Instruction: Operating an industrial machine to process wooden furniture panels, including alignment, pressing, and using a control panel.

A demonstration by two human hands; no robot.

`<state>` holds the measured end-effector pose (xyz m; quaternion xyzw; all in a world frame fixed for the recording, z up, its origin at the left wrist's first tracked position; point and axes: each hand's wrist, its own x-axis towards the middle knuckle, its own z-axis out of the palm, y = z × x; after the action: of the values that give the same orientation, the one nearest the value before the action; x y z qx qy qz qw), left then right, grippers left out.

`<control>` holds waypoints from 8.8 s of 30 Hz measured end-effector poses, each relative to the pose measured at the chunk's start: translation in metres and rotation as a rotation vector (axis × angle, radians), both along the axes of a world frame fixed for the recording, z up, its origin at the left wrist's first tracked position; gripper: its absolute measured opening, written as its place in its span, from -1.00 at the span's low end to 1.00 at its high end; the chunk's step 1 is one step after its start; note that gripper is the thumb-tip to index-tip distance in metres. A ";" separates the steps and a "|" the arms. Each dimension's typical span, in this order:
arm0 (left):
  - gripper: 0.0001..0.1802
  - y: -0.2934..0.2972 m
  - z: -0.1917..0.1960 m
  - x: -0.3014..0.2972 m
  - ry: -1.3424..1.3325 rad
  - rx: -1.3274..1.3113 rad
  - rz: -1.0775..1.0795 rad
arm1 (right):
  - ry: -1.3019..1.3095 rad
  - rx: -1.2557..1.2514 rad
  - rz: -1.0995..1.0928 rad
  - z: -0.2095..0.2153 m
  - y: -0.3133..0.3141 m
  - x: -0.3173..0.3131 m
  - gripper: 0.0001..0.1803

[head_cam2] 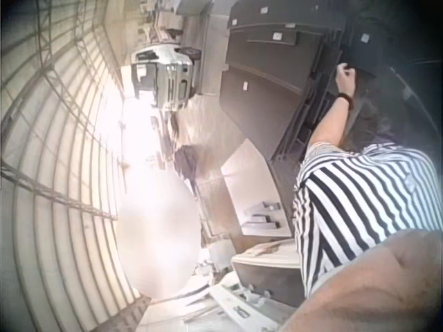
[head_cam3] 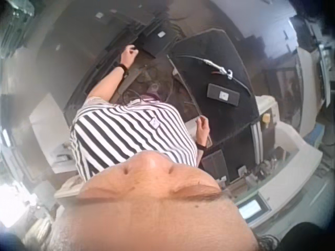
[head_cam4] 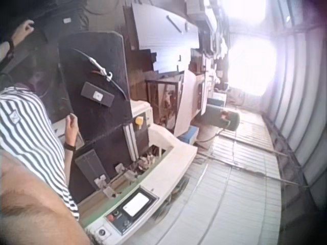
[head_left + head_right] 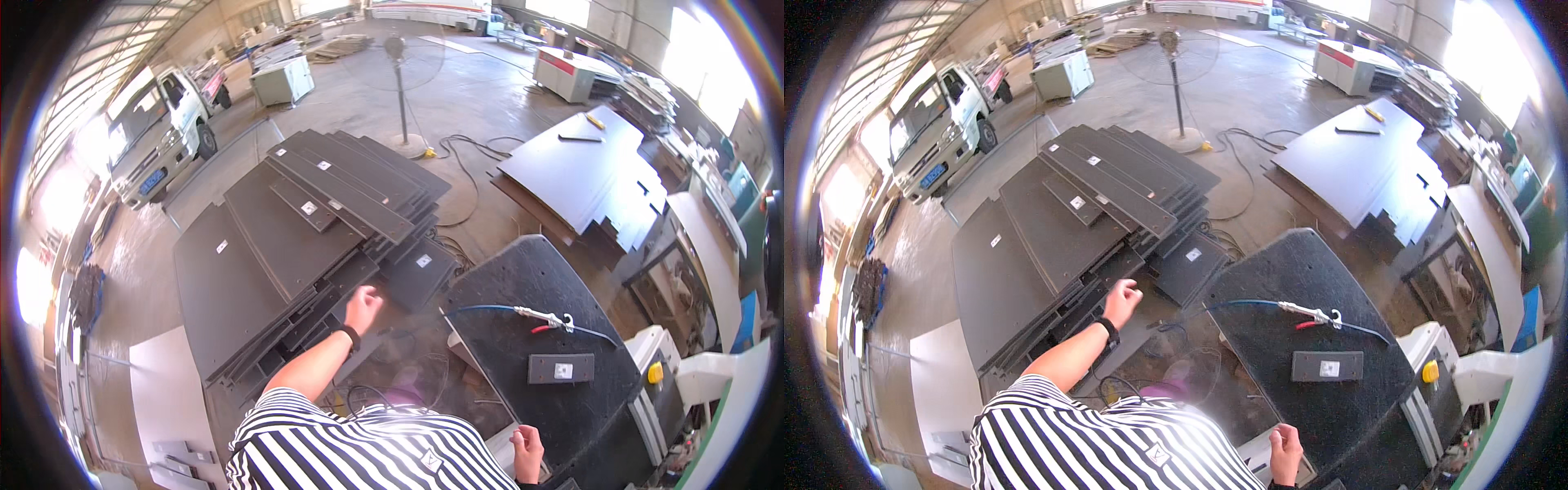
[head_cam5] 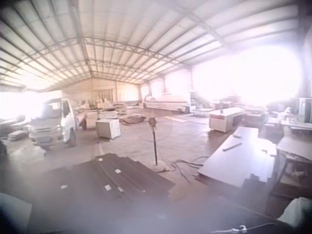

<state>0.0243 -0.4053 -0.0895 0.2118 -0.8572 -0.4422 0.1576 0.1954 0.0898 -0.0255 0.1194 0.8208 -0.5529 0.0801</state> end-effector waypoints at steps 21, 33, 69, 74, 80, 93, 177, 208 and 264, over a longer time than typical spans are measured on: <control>-0.48 -0.165 0.023 -0.088 -0.238 -0.864 0.015 | -0.164 -0.028 0.102 0.002 -0.135 -0.070 -0.79; -0.01 -0.128 0.037 -0.081 -0.528 -0.463 0.570 | -0.007 0.130 0.238 0.013 -0.119 -0.081 -0.68; 0.00 0.428 0.006 -0.049 -0.281 -0.541 -1.770 | 0.082 0.606 -1.082 -0.067 -0.013 0.187 -0.57; -0.10 0.381 -0.003 -0.125 0.039 -0.691 -1.482 | -0.741 0.720 -1.193 -0.067 -0.029 0.219 -0.16; 0.14 0.346 -0.022 -0.190 -0.186 -0.778 -1.330 | -0.774 0.794 -1.088 -0.063 -0.013 0.225 -0.20; 0.00 0.344 -0.032 -0.214 -0.243 -0.654 -1.357 | -0.873 0.740 -1.129 -0.057 -0.005 0.204 -0.10; -0.45 0.285 0.117 -0.120 0.327 -0.606 -1.853 | -0.596 0.905 -0.962 -0.065 0.066 0.132 -0.33; -0.44 0.297 0.135 -0.093 0.173 -0.539 -1.894 | -0.760 0.846 -1.167 -0.050 0.070 0.100 -0.42; -0.15 0.368 0.033 -0.146 -0.246 -0.840 -1.937 | -0.767 0.822 -0.919 -0.006 -0.011 0.272 -0.62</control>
<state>-0.1214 -0.0376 -0.0567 -0.5892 -0.7543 -0.0232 -0.2888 0.4673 0.0789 -0.0318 0.6584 0.7431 -0.0966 0.0706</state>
